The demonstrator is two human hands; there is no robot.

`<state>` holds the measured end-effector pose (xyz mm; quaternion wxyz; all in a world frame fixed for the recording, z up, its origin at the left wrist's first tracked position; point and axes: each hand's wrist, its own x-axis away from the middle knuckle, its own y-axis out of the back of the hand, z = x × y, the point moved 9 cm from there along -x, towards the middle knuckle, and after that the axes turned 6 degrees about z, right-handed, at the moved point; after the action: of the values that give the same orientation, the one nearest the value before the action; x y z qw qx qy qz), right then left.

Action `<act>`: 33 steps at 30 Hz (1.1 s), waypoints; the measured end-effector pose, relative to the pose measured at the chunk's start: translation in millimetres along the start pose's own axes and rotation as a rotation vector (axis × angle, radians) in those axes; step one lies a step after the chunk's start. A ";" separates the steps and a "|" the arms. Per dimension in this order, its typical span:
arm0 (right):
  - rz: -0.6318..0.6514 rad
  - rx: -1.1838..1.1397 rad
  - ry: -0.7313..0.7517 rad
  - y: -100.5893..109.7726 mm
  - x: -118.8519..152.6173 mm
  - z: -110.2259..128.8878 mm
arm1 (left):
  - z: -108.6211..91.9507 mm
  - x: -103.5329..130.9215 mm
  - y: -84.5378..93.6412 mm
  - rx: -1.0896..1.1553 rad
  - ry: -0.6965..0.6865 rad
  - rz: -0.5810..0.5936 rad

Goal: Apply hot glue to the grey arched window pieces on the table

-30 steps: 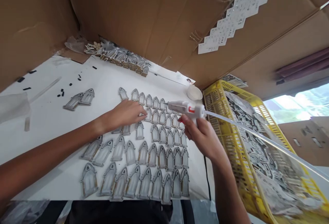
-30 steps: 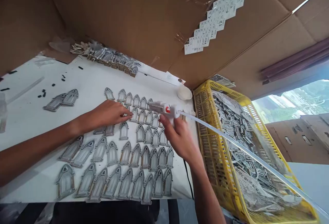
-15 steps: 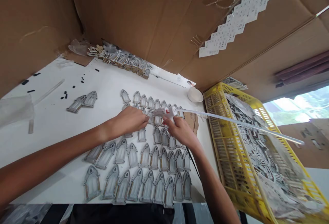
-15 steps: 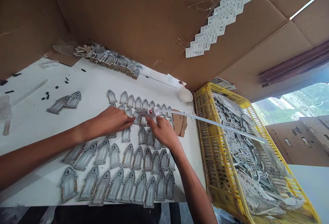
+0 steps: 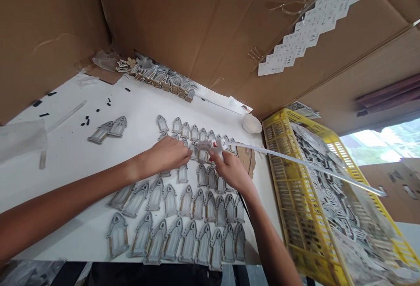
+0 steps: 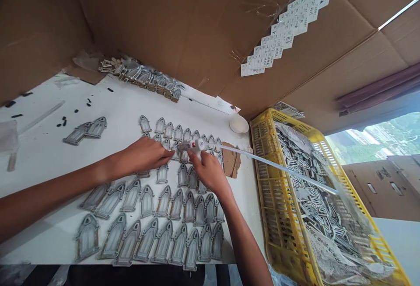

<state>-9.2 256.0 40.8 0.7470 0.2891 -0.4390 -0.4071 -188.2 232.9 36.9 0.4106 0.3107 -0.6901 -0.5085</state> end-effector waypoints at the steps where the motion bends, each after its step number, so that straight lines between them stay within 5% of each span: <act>1: -0.007 0.013 0.002 0.2 0.2 0.6 | 0.1 0.0 0.0 0.001 0.000 -0.003; 33: -0.114 0.057 -0.002 18.2 18.9 8.1 | 0.7 -1.3 -1.0 0.033 -0.037 -0.074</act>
<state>-4.6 248.3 66.7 0.7136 0.3345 -0.4337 -0.4367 -188.3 234.0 35.5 0.3737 0.3332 -0.6939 -0.5174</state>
